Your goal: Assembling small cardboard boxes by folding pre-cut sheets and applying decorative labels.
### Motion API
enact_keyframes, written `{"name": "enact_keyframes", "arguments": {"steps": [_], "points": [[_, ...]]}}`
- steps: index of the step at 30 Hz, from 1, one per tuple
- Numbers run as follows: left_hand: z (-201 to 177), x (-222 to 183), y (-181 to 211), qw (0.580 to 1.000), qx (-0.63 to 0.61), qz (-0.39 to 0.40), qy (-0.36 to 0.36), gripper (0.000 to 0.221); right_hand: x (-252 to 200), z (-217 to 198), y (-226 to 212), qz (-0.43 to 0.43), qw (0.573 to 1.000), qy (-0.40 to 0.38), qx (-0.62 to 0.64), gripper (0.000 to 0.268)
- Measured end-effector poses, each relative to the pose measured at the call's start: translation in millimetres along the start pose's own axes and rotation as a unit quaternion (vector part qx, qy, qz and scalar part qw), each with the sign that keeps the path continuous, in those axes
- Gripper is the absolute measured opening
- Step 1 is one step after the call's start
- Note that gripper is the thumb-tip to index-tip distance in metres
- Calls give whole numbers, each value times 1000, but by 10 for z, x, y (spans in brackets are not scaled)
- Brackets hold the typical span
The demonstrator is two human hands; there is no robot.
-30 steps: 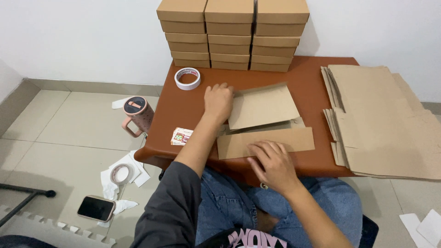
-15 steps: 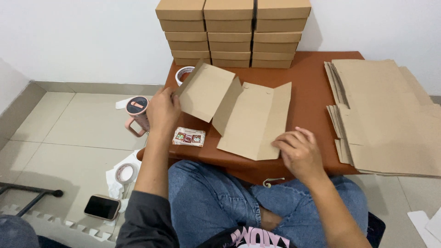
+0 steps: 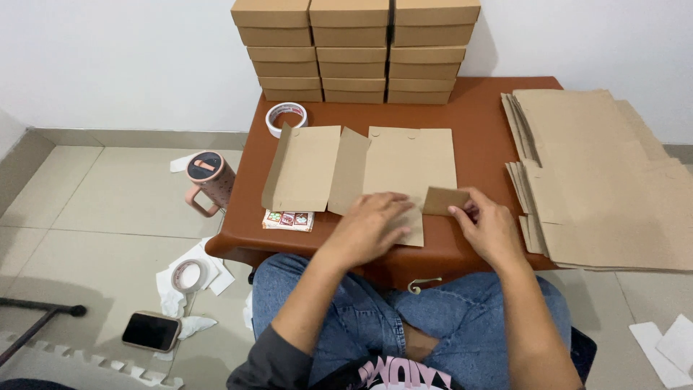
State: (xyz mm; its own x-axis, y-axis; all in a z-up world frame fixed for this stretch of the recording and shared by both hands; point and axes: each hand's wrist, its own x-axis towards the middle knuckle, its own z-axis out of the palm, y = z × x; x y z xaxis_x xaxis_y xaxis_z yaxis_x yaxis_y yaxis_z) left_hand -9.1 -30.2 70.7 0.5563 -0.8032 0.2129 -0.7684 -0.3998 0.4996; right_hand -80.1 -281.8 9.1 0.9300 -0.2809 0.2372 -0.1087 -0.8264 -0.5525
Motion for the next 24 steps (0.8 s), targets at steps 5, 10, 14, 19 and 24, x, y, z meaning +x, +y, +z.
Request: {"name": "enact_keyframes", "arguments": {"steps": [5,10,14,19,24], "points": [[588,217,-90,994,92,25,-49,51,88,191,83,23,996,39,70,53],[658,222,-127,994,99,18,-37,52,-94,249,93,-63,995,78,-1,16],[673,245,-176,995,89,21,-26,52,-204,400,220,-122,983,89,-100,31],[668,281,-180,996,86,17,-34,53,-135,530,-16,-191,974,80,-92,29],[481,234,-124,996,48,11,-78,68,-101,404,73,-185,967,73,-162,25]]}}
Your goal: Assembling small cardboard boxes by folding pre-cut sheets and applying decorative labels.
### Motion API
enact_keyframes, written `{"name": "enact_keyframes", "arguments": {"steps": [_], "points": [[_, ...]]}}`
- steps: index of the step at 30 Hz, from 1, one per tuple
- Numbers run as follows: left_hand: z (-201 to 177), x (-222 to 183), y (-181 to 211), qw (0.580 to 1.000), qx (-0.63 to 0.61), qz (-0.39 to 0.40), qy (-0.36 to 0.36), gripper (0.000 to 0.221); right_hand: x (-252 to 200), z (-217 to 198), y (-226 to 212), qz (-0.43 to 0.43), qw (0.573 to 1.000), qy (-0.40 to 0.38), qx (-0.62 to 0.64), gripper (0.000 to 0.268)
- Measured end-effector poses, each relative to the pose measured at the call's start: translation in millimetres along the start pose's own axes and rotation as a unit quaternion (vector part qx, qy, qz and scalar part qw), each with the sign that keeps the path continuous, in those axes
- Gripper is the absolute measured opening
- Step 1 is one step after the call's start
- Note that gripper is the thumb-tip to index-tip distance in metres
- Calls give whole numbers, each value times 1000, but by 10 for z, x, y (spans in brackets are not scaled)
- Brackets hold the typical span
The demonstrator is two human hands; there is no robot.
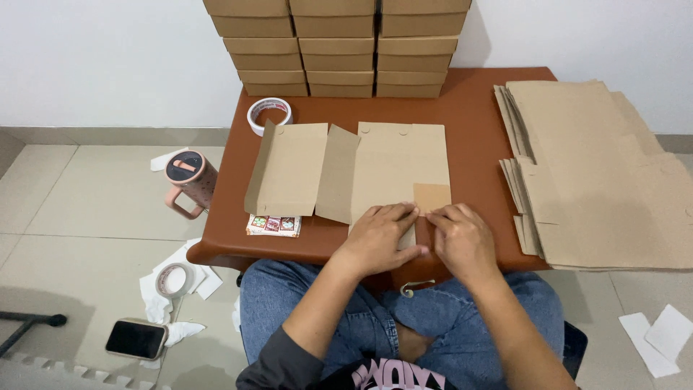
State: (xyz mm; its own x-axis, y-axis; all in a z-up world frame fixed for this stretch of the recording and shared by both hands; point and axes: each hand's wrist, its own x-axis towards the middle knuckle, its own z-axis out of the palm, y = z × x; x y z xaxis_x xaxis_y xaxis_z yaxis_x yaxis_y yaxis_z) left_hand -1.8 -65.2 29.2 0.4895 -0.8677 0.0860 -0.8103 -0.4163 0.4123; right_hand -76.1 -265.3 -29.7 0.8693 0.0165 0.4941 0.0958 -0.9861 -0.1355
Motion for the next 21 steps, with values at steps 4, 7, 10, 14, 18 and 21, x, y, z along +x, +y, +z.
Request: {"name": "enact_keyframes", "arguments": {"steps": [4,7,10,14,18,21], "points": [[-248,-175,-48,998,21,-25,-49,89,-12,-127,181,39,999,-20,-18,23],[-365,-230,-94,995,14,-63,-80,81,-5,-178,130,36,998,-38,-26,22],[-315,-171,-186,996,28,-66,-59,53,-20,-98,201,32,997,-67,-14,29],[-279,-4,-211,999,22,-42,3,31,47,-261,108,62,993,-102,-2,33],[-229,230,-76,999,-23,-10,43,27,144,-408,63,111,980,-112,119,32],[-133,420,13,996,-56,6,64,23,77,-130,297,142,972,-61,177,21]]}}
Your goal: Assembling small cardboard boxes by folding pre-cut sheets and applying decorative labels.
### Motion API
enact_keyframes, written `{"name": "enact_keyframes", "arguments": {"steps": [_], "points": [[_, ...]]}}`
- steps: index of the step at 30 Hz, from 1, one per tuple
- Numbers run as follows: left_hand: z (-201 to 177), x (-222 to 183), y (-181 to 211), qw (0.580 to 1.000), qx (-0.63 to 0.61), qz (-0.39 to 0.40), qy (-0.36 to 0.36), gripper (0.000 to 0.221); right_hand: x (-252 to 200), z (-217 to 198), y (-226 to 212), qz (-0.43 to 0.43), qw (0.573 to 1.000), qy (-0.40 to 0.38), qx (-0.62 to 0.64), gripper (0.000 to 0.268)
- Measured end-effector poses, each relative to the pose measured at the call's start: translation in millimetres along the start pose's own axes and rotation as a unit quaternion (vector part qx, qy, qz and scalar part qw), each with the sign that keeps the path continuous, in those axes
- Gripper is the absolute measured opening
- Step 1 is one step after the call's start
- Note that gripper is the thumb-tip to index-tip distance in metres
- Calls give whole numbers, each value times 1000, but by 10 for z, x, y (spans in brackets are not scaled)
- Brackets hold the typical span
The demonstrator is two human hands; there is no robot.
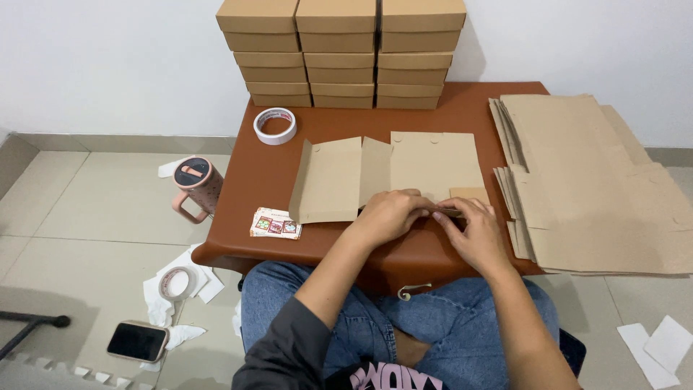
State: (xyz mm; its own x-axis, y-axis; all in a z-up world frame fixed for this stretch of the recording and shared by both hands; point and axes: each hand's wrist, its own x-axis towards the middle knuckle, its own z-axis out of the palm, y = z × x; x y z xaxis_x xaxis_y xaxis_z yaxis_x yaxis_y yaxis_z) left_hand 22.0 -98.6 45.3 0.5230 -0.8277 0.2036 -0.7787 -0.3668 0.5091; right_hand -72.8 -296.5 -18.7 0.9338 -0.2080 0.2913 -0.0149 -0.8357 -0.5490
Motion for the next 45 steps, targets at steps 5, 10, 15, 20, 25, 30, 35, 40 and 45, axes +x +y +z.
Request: {"name": "enact_keyframes", "arguments": {"steps": [5,10,15,20,25,30,35,40,45], "points": [[107,0,-170,995,-20,-72,64,35,42,-86,-167,70,993,43,86,42],[279,17,-382,984,104,-90,111,50,90,-22,-248,41,991,81,94,62],[480,46,-516,955,245,-76,152,51,-23,152,-65,-27,998,21,-54,28],[582,93,-623,954,242,-111,138,67,-146,20,-635,-21,988,-93,-124,53],[497,3,-463,949,245,-101,169,83,-42,212,-798,-45,967,-172,-183,57],[339,-824,-136,925,220,-86,298,41,-45,204,-671,-86,982,-141,-90,50],[476,-1347,-145,947,195,-106,234,44,-90,250,-726,-112,978,-133,-117,38],[421,-1324,-148,955,184,-116,201,59,-74,272,-950,-91,953,-168,-237,52],[430,-1234,-177,956,178,-164,164,66,-33,321,-877,-88,946,-162,-266,50]]}}
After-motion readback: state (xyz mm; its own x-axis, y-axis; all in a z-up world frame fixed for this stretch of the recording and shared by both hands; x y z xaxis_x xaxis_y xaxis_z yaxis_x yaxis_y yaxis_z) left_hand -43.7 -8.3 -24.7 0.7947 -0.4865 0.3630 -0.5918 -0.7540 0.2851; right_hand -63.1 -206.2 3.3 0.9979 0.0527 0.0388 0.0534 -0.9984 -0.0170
